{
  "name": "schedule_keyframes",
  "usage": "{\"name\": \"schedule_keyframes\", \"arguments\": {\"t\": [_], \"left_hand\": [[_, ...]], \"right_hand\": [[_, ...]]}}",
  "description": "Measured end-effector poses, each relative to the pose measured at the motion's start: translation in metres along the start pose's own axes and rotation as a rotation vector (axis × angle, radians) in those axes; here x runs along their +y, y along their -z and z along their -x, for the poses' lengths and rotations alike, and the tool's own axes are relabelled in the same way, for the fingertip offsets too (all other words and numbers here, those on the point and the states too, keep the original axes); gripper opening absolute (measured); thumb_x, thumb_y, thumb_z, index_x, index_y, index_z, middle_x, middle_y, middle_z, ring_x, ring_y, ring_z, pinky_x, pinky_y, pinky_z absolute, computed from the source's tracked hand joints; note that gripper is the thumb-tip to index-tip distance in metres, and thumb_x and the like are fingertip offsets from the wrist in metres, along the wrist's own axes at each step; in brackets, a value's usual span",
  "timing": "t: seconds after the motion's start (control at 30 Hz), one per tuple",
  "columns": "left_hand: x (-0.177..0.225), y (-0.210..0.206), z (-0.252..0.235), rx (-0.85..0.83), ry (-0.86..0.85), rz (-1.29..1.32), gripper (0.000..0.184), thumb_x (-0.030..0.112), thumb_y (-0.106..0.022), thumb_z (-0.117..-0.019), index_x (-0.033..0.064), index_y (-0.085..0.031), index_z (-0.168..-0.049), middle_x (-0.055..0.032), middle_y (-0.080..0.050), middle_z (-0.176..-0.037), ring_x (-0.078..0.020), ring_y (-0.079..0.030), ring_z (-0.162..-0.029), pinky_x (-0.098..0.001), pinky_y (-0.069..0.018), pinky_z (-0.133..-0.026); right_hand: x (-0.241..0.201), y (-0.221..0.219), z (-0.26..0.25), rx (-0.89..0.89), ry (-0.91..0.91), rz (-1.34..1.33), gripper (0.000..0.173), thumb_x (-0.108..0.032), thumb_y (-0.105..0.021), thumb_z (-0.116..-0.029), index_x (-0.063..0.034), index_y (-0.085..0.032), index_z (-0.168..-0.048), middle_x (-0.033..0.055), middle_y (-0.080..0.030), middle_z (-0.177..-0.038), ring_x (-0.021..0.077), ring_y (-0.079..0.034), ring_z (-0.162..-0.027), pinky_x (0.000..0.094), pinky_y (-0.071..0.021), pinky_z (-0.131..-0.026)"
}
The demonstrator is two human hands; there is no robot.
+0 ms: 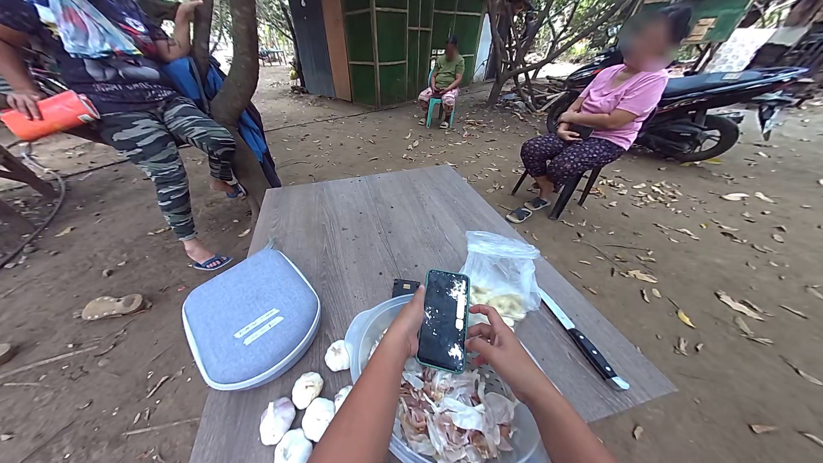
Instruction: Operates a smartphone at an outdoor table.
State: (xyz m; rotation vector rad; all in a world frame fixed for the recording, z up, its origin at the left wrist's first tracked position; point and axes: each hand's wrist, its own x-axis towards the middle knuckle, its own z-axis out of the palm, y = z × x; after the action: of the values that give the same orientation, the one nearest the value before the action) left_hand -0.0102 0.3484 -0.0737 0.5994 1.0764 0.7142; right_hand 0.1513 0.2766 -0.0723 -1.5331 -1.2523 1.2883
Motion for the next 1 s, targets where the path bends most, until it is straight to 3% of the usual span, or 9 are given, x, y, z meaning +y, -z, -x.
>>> {"name": "schedule_keyframes", "arguments": {"t": [0.2, 0.57, 0.8, 1.0], "left_hand": [[-0.001, 0.001, -0.002, -0.002, -0.002, 0.002, 0.068, 0.058, -0.02, -0.1082, 0.0059, -0.053, -0.137, -0.0191, -0.067, -0.115, -0.0301, -0.068, -0.102, -0.0494, -0.0562, -0.087], [-0.002, 0.001, 0.0, -0.037, 0.009, 0.044, 0.066, 0.057, -0.018, -0.1088, 0.0078, -0.055, -0.134, -0.0167, -0.069, -0.112, -0.0282, -0.069, -0.1, -0.0484, -0.0569, -0.085], [0.001, 0.0, 0.007, -0.038, 0.031, -0.028, 0.071, 0.06, -0.016, -0.1075, 0.0068, -0.055, -0.134, -0.0172, -0.068, -0.112, -0.0283, -0.068, -0.099, -0.0472, -0.0557, -0.085], [0.002, 0.001, 0.008, -0.098, 0.027, -0.021, 0.074, 0.061, -0.013, -0.107, 0.0062, -0.056, -0.132, -0.0172, -0.069, -0.109, -0.0282, -0.069, -0.098, -0.0465, -0.0564, -0.084]], "right_hand": [[0.001, 0.001, -0.001, -0.005, 0.007, 0.012, 0.063, -0.001, -0.057, -0.0903, -0.0048, -0.034, -0.149, 0.0116, -0.065, -0.105, 0.0203, -0.067, -0.083, 0.0379, -0.057, -0.069], [0.005, 0.001, 0.002, 0.015, 0.043, 0.02, 0.065, -0.004, -0.058, -0.0874, -0.0036, -0.036, -0.148, 0.0095, -0.065, -0.101, 0.0174, -0.066, -0.083, 0.0352, -0.0561, -0.072], [0.011, 0.0, 0.001, 0.108, 0.182, 0.006, 0.057, -0.008, -0.054, -0.0882, 0.0013, -0.045, -0.144, 0.0101, -0.069, -0.103, 0.0164, -0.067, -0.087, 0.0349, -0.0561, -0.076], [0.012, -0.001, -0.002, 0.127, 0.195, 0.011, 0.052, 0.004, -0.051, -0.0913, 0.0015, -0.045, -0.143, 0.0096, -0.071, -0.104, 0.0138, -0.069, -0.089, 0.0314, -0.0564, -0.078]]}}
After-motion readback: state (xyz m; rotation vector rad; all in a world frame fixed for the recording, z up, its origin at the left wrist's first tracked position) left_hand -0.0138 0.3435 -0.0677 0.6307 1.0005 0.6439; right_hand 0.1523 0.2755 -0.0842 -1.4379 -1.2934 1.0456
